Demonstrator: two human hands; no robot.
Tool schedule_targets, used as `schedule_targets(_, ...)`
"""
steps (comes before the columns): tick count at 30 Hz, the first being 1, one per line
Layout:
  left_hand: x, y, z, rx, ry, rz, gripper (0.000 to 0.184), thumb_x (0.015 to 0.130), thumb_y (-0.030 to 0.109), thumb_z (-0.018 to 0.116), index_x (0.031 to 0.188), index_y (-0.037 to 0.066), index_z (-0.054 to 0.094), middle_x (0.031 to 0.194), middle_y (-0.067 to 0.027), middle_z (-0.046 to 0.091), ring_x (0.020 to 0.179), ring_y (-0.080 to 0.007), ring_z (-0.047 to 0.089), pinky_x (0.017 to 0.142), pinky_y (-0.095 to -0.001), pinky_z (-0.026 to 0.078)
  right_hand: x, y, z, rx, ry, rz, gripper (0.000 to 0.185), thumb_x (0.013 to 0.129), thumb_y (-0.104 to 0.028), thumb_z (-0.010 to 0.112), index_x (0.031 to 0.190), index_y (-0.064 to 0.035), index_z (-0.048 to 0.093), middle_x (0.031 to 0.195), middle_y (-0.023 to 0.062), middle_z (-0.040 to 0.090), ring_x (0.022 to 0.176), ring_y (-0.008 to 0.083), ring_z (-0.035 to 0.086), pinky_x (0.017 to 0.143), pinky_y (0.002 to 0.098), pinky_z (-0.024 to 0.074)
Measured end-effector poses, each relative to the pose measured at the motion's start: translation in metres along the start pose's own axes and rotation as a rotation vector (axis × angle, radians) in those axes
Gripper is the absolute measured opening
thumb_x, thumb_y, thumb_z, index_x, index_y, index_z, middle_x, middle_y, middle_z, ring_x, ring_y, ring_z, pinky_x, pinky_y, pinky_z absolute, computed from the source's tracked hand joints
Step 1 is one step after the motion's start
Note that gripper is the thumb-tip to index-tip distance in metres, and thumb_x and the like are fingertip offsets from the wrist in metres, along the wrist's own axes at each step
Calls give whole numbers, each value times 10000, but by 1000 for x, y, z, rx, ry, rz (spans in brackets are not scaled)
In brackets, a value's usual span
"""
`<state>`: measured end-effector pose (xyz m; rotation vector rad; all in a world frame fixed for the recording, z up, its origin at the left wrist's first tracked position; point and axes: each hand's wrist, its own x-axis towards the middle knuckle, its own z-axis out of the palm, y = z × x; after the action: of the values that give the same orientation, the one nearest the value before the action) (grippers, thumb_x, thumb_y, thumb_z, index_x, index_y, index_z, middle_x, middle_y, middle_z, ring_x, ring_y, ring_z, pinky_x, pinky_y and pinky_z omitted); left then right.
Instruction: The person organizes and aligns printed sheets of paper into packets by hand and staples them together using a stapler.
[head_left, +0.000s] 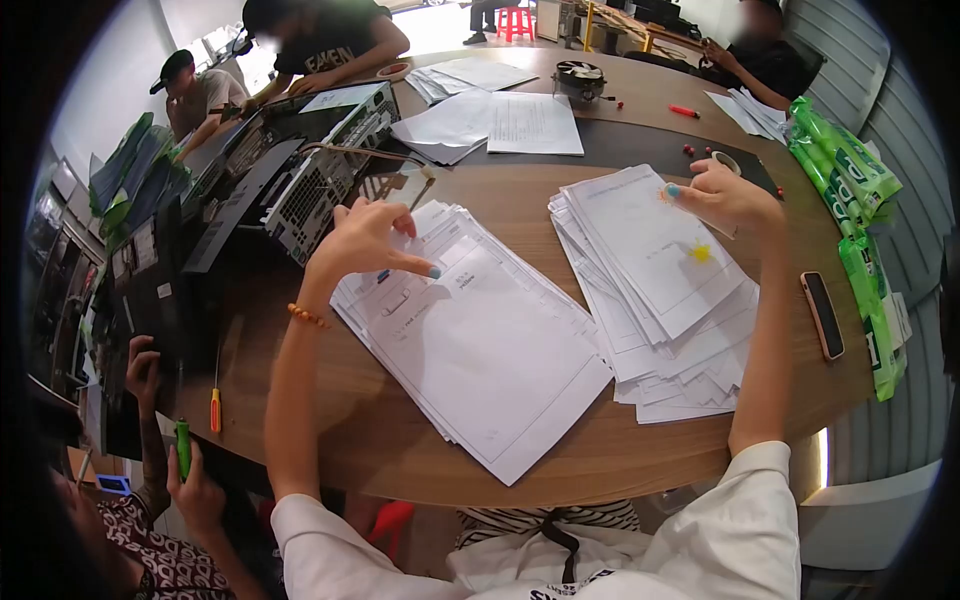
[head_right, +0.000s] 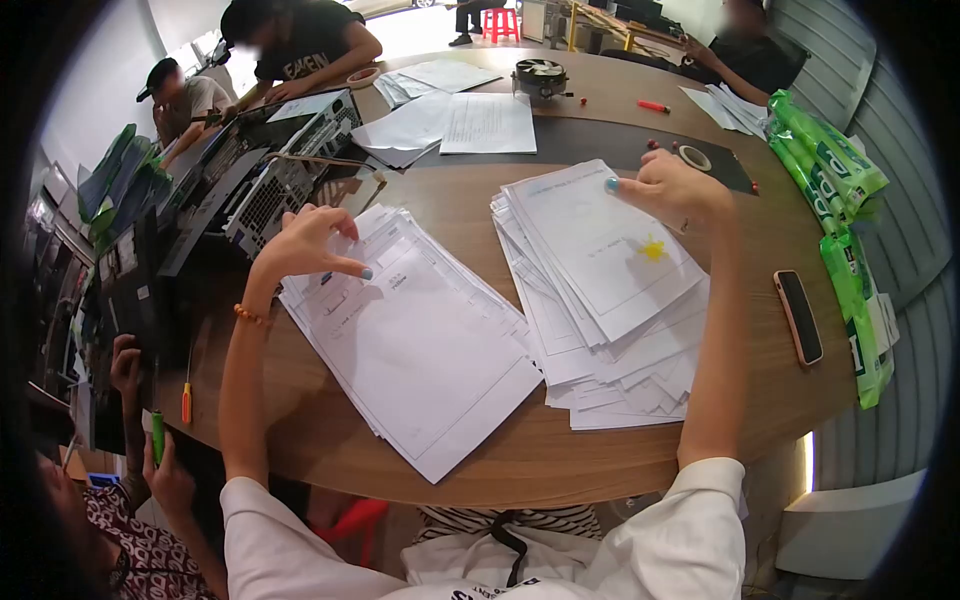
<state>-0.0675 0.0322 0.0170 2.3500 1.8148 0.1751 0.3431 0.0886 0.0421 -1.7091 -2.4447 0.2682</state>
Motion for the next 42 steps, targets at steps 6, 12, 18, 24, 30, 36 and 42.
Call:
schedule_targets(6,-4,16,5,56,-30,62,688,409,556,781,857,71,585,846,-92,568,957,-244,445,814,-365,247,5,-51,11,-35,-177,-19,525,736,-487,585,762,35,629,1014,210,544,946,270,528,763,332,439)
schedule_targets(12,-2,17,15,24,-68,86,654,418,503,796,854,78,558,839,-64,582,929,-225,479,823,-343,253,7,-125,56,219,40,-232,375,715,-362,681,820,-9,608,845,135,579,817,248,556,715,328,428)
schedule_targets(18,-5,17,16,-7,-88,89,621,481,461,799,884,70,532,828,-48,564,860,-194,513,788,-308,281,-3,-165,98,246,64,-325,384,672,-357,721,780,-5,611,720,91,607,672,205,581,605,313,443)
schedule_targets(24,-2,14,21,-104,-87,123,607,485,416,811,904,80,529,853,-58,552,851,-195,515,822,-327,303,-3,-169,97,431,22,-179,293,630,-306,733,709,-46,622,689,69,626,663,211,603,608,316,466)
schedule_targets(30,-12,18,25,-249,11,247,409,507,271,791,822,106,589,842,-33,573,851,-205,518,816,-332,317,0,-158,85,531,-118,-379,179,701,-206,668,745,-36,632,684,60,618,597,178,583,560,299,454)
schedule_targets(36,-41,17,45,-411,313,398,177,570,-34,669,640,58,534,760,-5,561,831,-186,507,739,-293,398,25,-157,87,933,-252,-153,241,850,-168,509,885,44,617,775,87,630,626,136,595,494,245,427)
schedule_targets(42,-43,13,61,-579,384,339,185,539,-79,651,620,34,529,891,-34,566,903,-202,501,779,-295,405,25,-167,86,1003,-290,-78,339,870,-92,452,1150,99,458,1009,160,594,649,108,590,406,200,387)
